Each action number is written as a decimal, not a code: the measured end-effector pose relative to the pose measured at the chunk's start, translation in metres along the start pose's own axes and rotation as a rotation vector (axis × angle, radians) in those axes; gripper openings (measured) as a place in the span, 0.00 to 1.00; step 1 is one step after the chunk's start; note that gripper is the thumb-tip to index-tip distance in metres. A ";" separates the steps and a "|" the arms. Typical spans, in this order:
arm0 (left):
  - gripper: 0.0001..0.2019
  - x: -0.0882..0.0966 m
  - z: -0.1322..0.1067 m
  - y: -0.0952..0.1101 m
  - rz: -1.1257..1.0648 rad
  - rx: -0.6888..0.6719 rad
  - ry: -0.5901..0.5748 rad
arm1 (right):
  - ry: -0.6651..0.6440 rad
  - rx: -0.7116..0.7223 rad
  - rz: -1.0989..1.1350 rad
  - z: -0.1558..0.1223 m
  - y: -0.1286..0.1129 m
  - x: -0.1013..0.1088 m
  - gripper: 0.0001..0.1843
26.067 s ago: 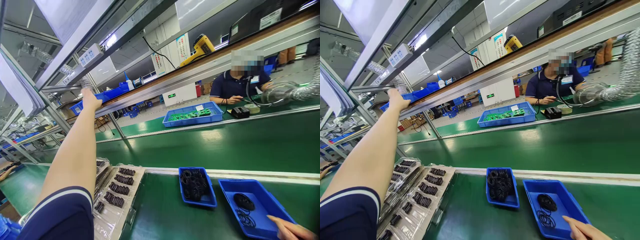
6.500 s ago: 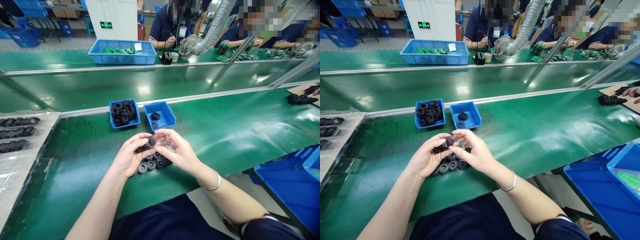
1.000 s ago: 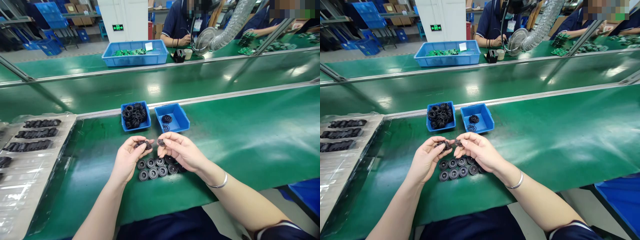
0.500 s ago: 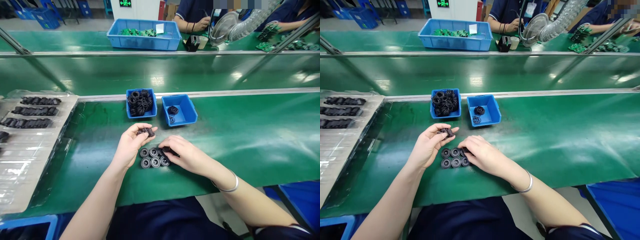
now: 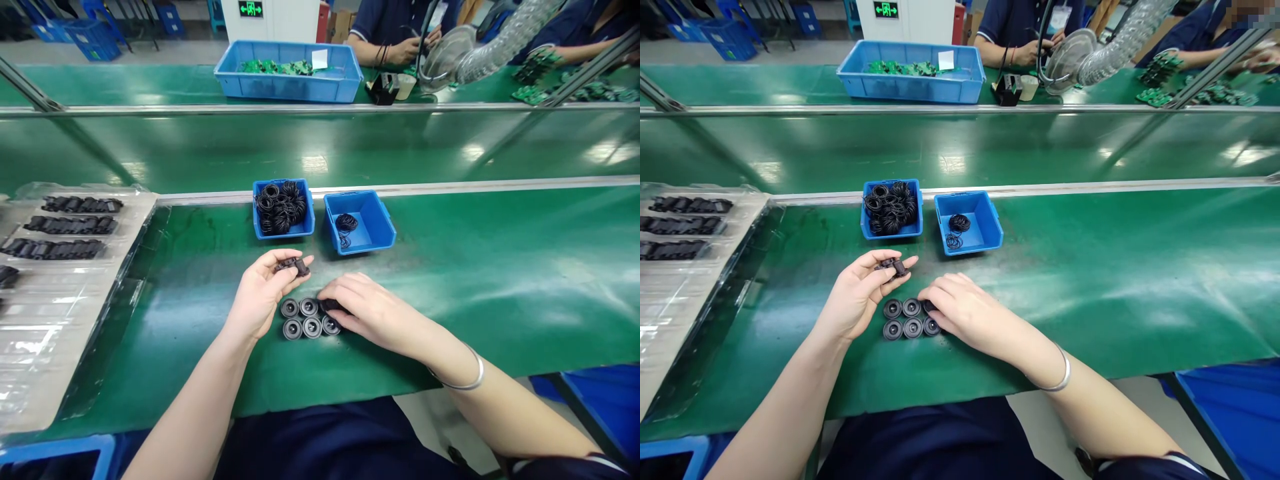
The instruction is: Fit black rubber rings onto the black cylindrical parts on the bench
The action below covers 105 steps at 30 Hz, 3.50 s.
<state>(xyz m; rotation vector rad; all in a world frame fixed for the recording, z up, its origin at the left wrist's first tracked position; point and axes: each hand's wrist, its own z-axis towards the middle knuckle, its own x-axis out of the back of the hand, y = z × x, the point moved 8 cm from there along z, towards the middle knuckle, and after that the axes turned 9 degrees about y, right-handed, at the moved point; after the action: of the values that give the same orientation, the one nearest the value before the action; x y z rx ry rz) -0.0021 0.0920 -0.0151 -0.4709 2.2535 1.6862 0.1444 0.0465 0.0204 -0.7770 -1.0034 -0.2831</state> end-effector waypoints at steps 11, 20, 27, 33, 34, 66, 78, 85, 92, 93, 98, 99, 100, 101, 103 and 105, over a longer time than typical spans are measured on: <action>0.13 -0.009 -0.006 -0.010 -0.046 0.086 -0.084 | 0.358 -0.275 0.513 0.019 0.013 0.016 0.25; 0.12 -0.010 -0.010 -0.004 -0.014 0.005 -0.110 | 0.479 -0.421 0.952 0.023 0.028 0.003 0.13; 0.12 -0.003 -0.005 0.004 0.084 -0.071 -0.027 | 0.415 -0.289 0.676 0.016 0.019 0.026 0.05; 0.13 -0.003 -0.006 0.006 0.136 -0.078 -0.014 | 0.037 -0.147 0.315 -0.009 -0.007 0.012 0.16; 0.13 -0.003 -0.006 0.006 0.144 -0.082 -0.020 | 0.019 -0.131 0.287 -0.012 -0.010 0.009 0.17; 0.17 -0.008 -0.007 0.001 0.255 -0.159 -0.116 | -0.068 0.013 0.057 -0.006 -0.017 0.021 0.12; 0.16 -0.007 -0.007 0.002 0.279 -0.188 -0.102 | -0.107 0.000 0.083 -0.012 -0.016 0.024 0.07; 0.17 -0.016 -0.014 0.006 0.322 -0.242 -0.152 | 0.232 -0.187 0.220 0.010 0.003 0.044 0.21; 0.26 -0.022 -0.020 0.009 0.343 -0.303 -0.235 | 0.397 -0.152 0.336 0.034 0.006 0.026 0.19; 0.26 -0.022 -0.020 0.009 0.341 -0.288 -0.242 | 0.412 -0.155 0.350 0.034 0.007 0.026 0.18; 0.20 -0.019 -0.018 0.007 0.296 -0.184 -0.262 | 0.391 -0.189 0.466 0.026 0.017 0.026 0.13; 0.18 -0.019 -0.017 0.008 0.286 -0.170 -0.270 | 0.374 -0.198 0.513 0.025 0.019 0.025 0.13; 0.17 -0.019 -0.017 0.008 0.275 -0.157 -0.279 | 0.360 -0.209 0.572 0.025 0.021 0.025 0.12; 0.16 -0.019 -0.017 0.009 0.259 -0.145 -0.287 | 0.353 -0.224 0.642 0.025 0.024 0.024 0.11; 0.14 -0.017 -0.015 0.010 0.218 -0.123 -0.287 | 0.358 -0.266 0.799 0.024 0.030 0.023 0.10; 0.13 -0.014 -0.013 0.009 0.184 -0.101 -0.257 | 0.364 -0.311 0.974 0.024 0.036 0.019 0.09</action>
<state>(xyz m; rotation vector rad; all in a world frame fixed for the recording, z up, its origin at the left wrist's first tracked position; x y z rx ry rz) 0.0060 0.0832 0.0019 -0.0618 2.0856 1.8378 0.1583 0.0913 0.0274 -1.3478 -0.1621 0.2697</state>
